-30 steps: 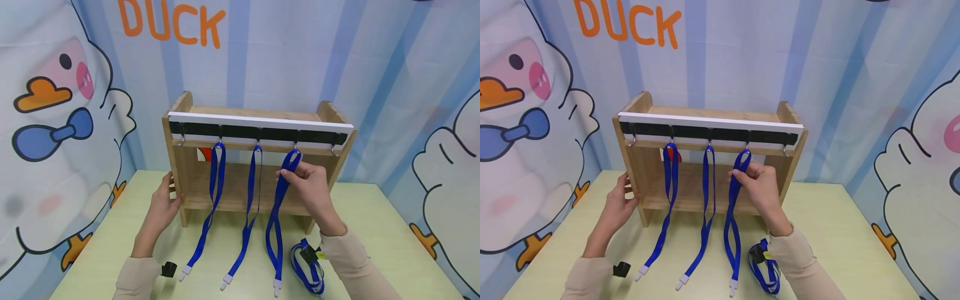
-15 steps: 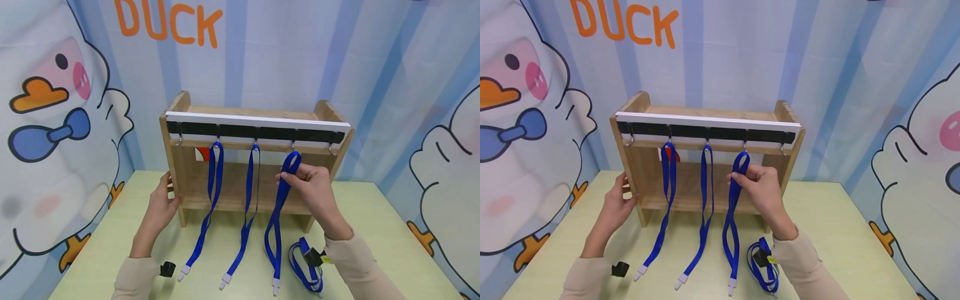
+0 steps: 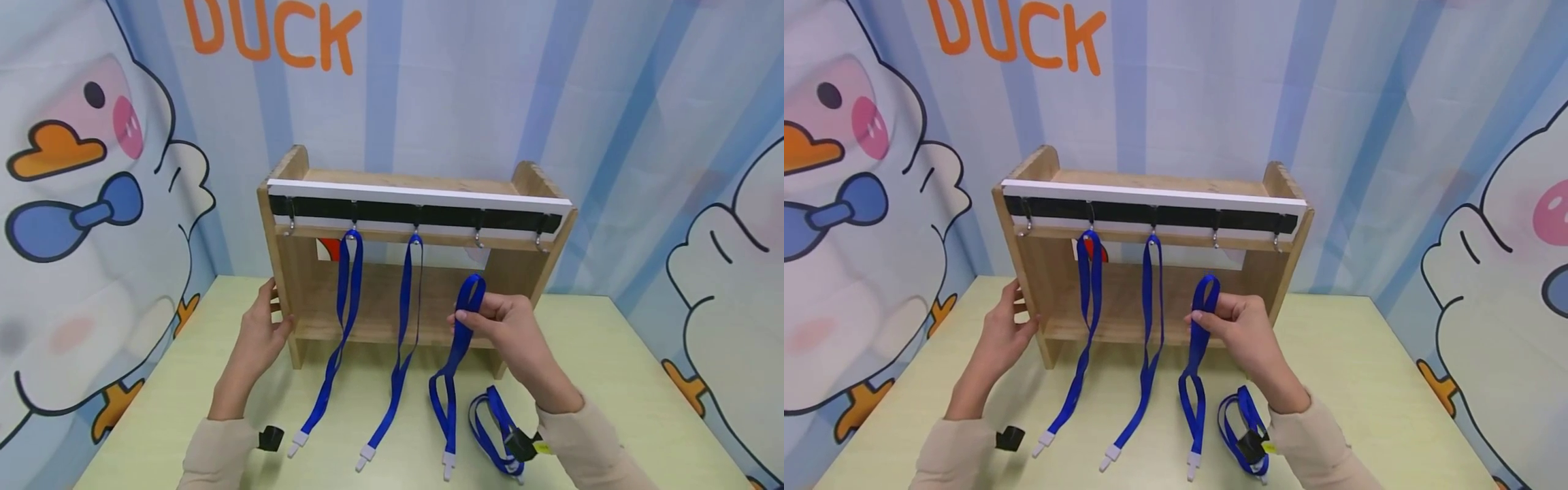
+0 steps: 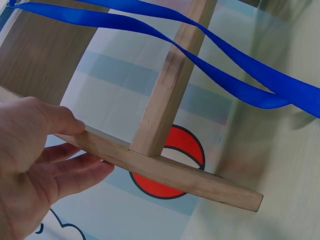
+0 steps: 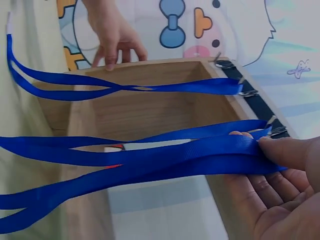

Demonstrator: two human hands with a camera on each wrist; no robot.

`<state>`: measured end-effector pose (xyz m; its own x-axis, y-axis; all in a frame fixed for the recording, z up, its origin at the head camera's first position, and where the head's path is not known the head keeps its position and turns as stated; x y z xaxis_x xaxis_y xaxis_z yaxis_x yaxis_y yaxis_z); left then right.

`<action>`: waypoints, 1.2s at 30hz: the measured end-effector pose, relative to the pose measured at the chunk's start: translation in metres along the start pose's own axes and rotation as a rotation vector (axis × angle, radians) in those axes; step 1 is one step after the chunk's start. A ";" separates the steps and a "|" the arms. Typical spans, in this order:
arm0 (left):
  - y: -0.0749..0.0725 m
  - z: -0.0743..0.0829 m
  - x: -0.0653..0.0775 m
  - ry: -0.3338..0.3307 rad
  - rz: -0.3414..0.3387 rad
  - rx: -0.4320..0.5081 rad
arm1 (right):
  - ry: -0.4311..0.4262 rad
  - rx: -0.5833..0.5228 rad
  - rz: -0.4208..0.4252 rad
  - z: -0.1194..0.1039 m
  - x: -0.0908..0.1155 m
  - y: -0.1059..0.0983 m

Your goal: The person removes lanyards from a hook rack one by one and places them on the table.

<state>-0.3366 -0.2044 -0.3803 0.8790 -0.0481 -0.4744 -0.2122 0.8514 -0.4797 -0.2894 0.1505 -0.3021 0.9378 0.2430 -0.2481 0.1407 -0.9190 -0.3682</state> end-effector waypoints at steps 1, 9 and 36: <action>0.000 -0.001 0.000 -0.001 0.000 0.000 | 0.004 -0.013 -0.009 0.002 0.001 0.002; 0.000 -0.002 0.001 -0.021 -0.009 0.005 | 0.035 -0.030 -0.047 0.019 0.012 0.014; 0.001 -0.004 -0.001 -0.067 -0.010 0.000 | 0.189 -0.057 -0.160 0.077 0.049 0.045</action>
<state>-0.3388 -0.2056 -0.3830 0.9076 -0.0213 -0.4193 -0.2036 0.8510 -0.4840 -0.2620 0.1454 -0.3998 0.9441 0.3291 -0.0170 0.3045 -0.8908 -0.3372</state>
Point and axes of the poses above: each hand's wrist, its own x-axis away from the middle knuckle, its own y-axis out of the palm, z = x × y, the point moved 8 cm from there along -x, towards the middle knuckle, and after that the axes turned 6 degrees about x, right-handed, at the moved point
